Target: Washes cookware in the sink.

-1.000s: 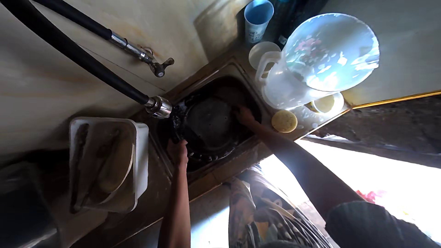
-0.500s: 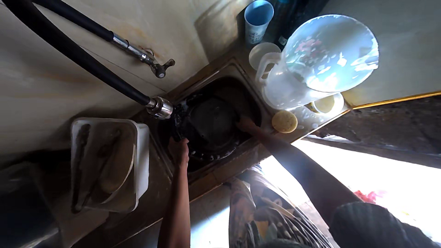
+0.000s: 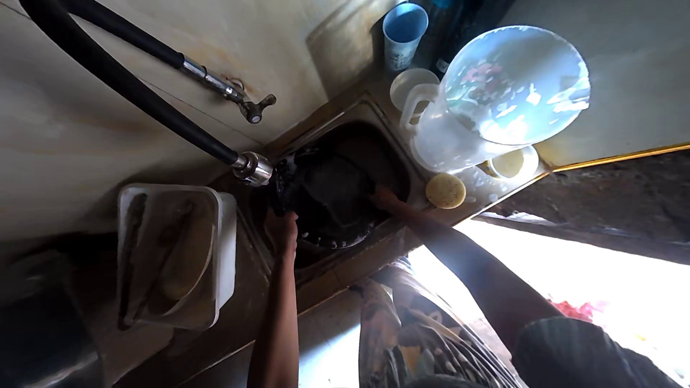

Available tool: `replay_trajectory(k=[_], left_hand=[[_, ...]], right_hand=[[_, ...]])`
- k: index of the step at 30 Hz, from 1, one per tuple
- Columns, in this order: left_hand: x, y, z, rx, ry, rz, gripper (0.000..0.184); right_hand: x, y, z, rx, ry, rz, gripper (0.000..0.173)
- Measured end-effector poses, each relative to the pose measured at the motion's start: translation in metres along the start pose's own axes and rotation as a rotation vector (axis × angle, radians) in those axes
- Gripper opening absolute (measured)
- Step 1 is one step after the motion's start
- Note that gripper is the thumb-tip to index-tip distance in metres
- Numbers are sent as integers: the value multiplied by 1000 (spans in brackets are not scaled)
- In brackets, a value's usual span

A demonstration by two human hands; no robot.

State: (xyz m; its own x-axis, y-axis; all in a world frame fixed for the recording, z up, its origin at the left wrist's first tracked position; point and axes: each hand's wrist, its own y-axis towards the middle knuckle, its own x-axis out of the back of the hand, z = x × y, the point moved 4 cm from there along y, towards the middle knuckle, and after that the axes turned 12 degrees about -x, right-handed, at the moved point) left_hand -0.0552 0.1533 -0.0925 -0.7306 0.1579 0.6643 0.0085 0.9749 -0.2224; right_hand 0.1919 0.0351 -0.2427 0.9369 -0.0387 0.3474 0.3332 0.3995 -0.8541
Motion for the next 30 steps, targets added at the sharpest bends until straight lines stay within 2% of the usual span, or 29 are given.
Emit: replay_trajectory(k=[3, 11, 17, 22, 27, 30], left_hand=[[1, -3, -7, -7, 19, 7, 47], [15, -20, -34, -43, 4, 36, 54], [32, -40, -70, -58, -11, 84, 43], [44, -55, -89, -75, -23, 68, 36], [56, -69, -81, -82, -28, 77, 47], [70, -88, -60, -95, -116, 79, 57]], right_hand=[[-1, -2, 4, 15, -25, 24, 65], [1, -4, 7, 69, -78, 64, 65], [9, -25, 18, 122, -144, 60, 58], [11, -33, 19, 54, -140, 94, 58], [15, -38, 15, 39, -145, 103, 53], [19, -52, 2, 22, 69, 91, 50]])
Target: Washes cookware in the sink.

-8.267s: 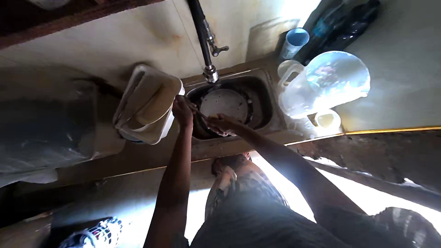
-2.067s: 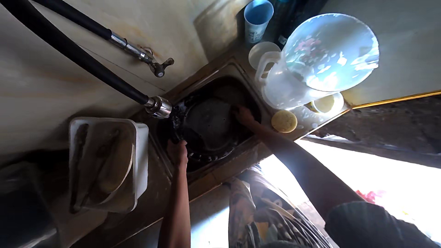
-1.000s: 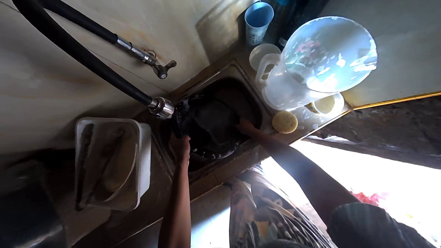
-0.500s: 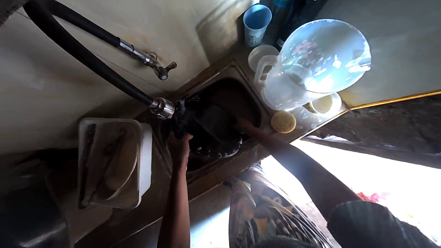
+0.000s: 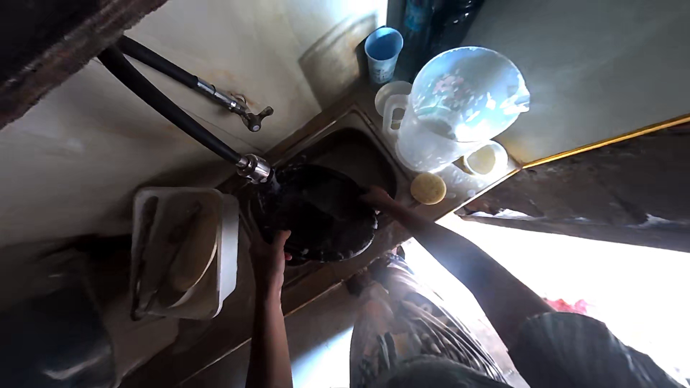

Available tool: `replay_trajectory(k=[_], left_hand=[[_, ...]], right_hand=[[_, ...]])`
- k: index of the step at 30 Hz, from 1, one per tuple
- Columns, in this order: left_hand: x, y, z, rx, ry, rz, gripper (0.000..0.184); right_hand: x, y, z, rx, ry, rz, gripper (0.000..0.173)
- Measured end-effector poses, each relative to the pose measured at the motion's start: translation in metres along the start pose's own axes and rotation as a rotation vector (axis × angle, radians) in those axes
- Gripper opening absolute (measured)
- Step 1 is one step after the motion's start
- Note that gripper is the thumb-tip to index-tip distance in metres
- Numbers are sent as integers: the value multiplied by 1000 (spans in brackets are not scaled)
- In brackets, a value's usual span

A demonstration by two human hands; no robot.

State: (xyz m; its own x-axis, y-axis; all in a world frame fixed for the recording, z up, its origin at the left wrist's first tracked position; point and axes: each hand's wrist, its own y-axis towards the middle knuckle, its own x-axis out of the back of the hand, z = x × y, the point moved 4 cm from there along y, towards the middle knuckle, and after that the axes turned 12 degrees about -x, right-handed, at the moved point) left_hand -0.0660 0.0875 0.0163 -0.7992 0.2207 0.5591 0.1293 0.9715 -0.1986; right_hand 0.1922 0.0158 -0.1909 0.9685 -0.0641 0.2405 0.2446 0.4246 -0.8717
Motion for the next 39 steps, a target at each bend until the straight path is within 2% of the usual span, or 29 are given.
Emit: replay_trajectory(k=[4, 7, 9, 13, 17, 22, 25, 28, 32, 36, 39], left_hand=[[13, -37, 37, 36, -83, 15, 45], [16, -64, 52, -16, -97, 109, 37], [15, -85, 46, -69, -128, 187, 37], [-3, -124, 19, -198, -151, 453, 35], [-34, -141, 1, -373, -22, 764, 39], [-84, -126, -14, -832, 55, 988, 47], [-121, -138, -51, -1043, 34, 1032, 53], [-154, -171, -103, -1234, 25, 1044, 60], [-207, -233, -177, -1512, -57, 1018, 64], [-268, -308, -261, -1792, -275, 827, 71], [-322, -362, -326, -2006, -490, 563, 71]], right_hand=[[3, -60, -16, -50, 539, 42, 41], [8, -104, -44, 2, 774, 30, 35], [11, -135, -75, 61, 888, -25, 34], [19, -204, -157, 61, 979, -219, 37], [15, -278, -251, 26, 1258, -444, 37], [-18, -332, -373, 19, 1648, -752, 33], [-39, -357, -432, -55, 1812, -987, 32], [-66, -366, -477, -171, 1977, -1212, 28], [-92, -365, -518, -313, 2151, -1297, 40], [-106, -346, -564, -412, 2258, -1323, 43], [-119, -323, -602, -531, 2272, -1285, 60]])
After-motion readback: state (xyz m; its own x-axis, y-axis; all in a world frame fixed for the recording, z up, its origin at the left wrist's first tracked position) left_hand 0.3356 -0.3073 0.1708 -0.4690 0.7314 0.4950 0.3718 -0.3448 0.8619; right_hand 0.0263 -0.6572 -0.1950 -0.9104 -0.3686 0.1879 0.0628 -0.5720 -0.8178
